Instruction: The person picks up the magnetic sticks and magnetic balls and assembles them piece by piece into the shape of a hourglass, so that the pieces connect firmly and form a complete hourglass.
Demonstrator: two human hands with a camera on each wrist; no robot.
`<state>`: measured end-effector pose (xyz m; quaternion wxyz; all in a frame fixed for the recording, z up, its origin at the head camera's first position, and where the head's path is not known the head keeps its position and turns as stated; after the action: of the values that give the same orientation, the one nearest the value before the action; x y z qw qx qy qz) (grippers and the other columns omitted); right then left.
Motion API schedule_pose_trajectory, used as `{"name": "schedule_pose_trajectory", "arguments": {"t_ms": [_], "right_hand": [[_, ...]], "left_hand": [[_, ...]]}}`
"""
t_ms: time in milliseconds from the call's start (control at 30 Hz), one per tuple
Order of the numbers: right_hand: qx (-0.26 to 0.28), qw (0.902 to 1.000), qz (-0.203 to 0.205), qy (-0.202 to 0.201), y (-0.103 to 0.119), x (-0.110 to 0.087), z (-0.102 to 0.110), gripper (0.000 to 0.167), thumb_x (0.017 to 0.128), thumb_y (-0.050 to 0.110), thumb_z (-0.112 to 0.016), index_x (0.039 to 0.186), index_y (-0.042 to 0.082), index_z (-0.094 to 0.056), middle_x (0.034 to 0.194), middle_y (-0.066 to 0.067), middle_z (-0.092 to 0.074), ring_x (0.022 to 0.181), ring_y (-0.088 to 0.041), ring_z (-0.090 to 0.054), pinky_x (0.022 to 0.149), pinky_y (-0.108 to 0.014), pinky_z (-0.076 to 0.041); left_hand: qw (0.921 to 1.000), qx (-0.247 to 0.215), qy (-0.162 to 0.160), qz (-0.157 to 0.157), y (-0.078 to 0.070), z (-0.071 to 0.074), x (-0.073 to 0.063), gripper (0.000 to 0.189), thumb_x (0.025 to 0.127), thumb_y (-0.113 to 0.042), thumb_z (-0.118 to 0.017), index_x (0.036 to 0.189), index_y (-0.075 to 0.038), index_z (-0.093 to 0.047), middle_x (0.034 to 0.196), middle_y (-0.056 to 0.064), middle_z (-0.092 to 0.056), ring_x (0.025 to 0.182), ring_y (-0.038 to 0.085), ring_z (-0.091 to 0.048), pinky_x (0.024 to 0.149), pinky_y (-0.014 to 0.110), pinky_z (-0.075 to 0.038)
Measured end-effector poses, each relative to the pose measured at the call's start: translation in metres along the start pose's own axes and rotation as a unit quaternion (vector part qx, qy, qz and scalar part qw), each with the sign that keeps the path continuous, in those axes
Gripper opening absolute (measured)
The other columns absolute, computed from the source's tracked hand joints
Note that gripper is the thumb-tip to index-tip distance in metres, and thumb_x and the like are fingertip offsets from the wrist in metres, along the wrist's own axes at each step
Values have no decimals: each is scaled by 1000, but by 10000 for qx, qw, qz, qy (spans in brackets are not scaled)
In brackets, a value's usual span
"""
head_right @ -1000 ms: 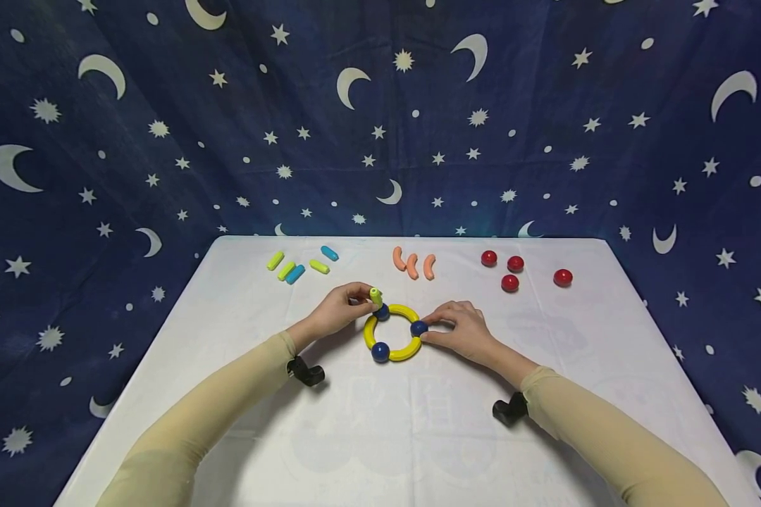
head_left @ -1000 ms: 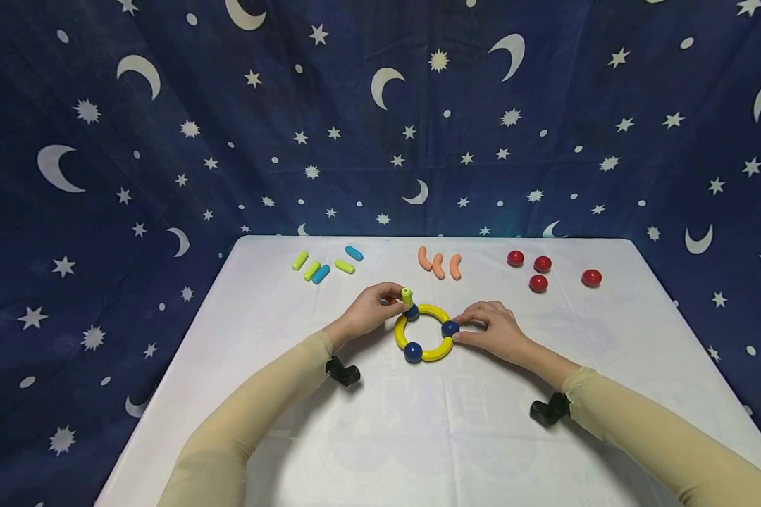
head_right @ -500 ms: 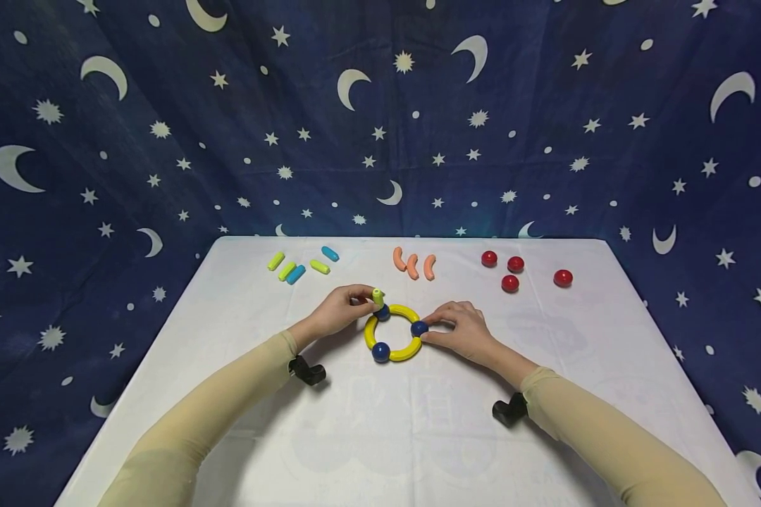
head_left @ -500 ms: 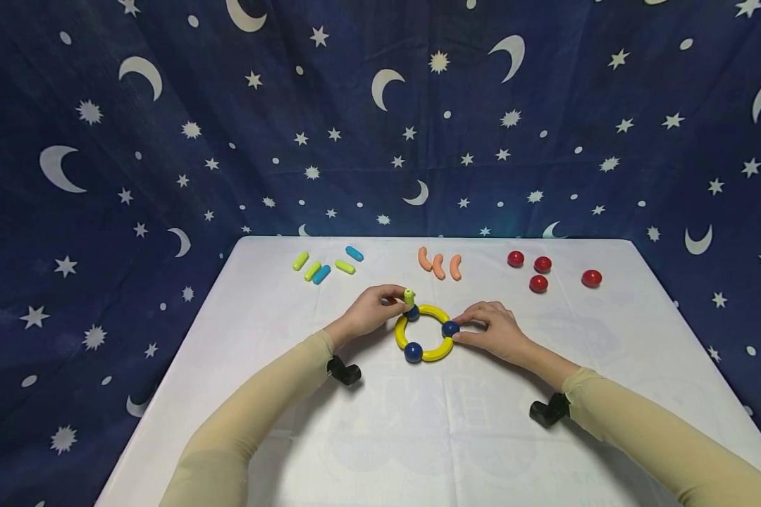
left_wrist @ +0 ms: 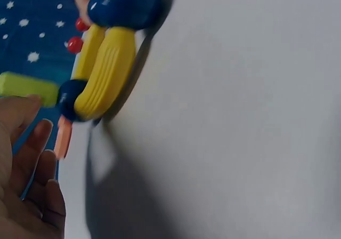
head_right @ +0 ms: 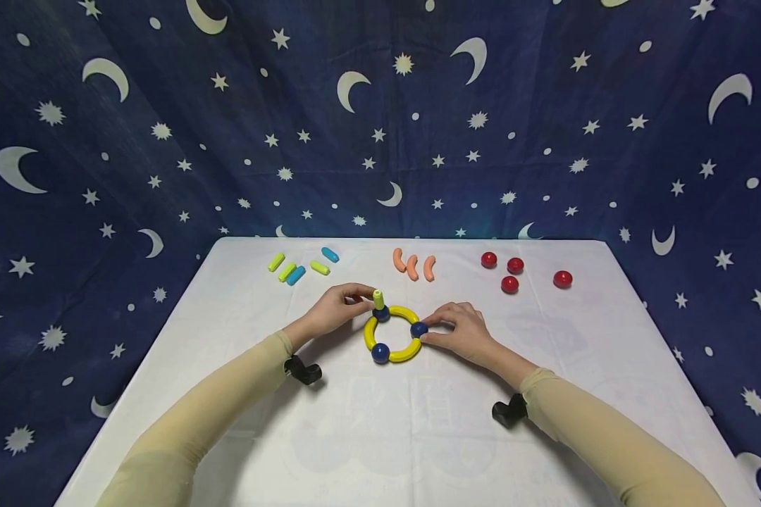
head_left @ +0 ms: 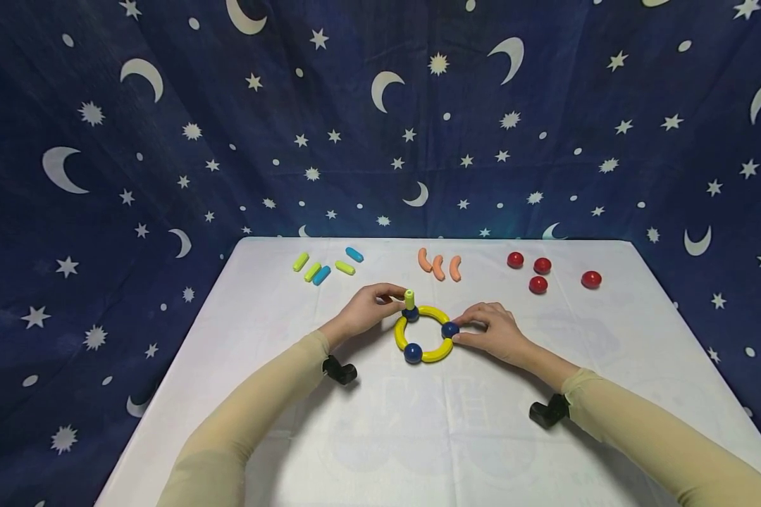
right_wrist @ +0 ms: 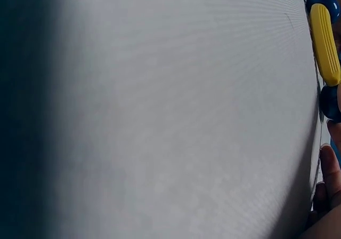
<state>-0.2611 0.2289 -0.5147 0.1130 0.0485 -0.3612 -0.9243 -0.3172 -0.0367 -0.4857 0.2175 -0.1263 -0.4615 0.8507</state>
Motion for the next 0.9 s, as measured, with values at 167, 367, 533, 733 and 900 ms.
{"name": "schedule_pose_trajectory", "arguments": {"t_ms": [167, 367, 533, 733, 900], "right_hand": [[-5, 10000, 12, 10, 0, 0, -1, 40, 82, 49, -84, 112, 23, -79, 115, 3, -66, 121, -28, -44, 101, -52, -27], [21, 10000, 59, -3, 0, 0, -1, 38, 83, 48, -84, 111, 23, -79, 114, 3, -66, 123, -29, -44, 101, -52, -27], [0, 10000, 59, -22, -2, 0, -1, 38, 83, 48, -84, 111, 23, -79, 115, 3, -65, 124, -29, -44, 101, -52, -26], [7, 10000, 46, -48, -3, 1, -1, 40, 82, 49, -84, 112, 23, -79, 115, 2, -66, 124, -30, -43, 101, -53, -26], [3, 10000, -27, -22, -5, 2, -3, 41, 82, 51, -84, 112, 24, -79, 114, 3, -66, 124, -28, -43, 102, -52, -26]], "left_hand": [[9987, 162, -466, -98, 6, 28, -1, 35, 99, -24, -70, 132, -12, -70, 125, -4, -69, 107, 18, -60, 90, 39, -49], [9947, 185, -1010, 103, 24, 71, -8, 34, 100, -25, -69, 130, -9, -70, 120, 2, -70, 106, 23, -60, 90, 41, -48], [9880, 174, -1486, 396, 40, 104, -17, 33, 100, -23, -68, 129, -7, -70, 116, 7, -70, 107, 26, -59, 93, 42, -46], [9820, 131, -1733, 740, 60, 127, -26, 36, 101, -23, -67, 132, -6, -68, 118, 11, -68, 107, 29, -59, 94, 44, -46], [9776, 243, -1840, 990, 71, 135, -32, 37, 101, -26, -66, 132, -6, -67, 122, 12, -67, 110, 30, -60, 96, 46, -46]]}}
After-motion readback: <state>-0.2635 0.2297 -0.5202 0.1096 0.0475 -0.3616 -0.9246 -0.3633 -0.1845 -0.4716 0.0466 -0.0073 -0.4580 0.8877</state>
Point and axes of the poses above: each hand's wrist, its own x-axis towards the middle knuckle, its own z-axis out of the back of the hand, y = z × x, the point moved 6 cm from there along x, towards the middle knuckle
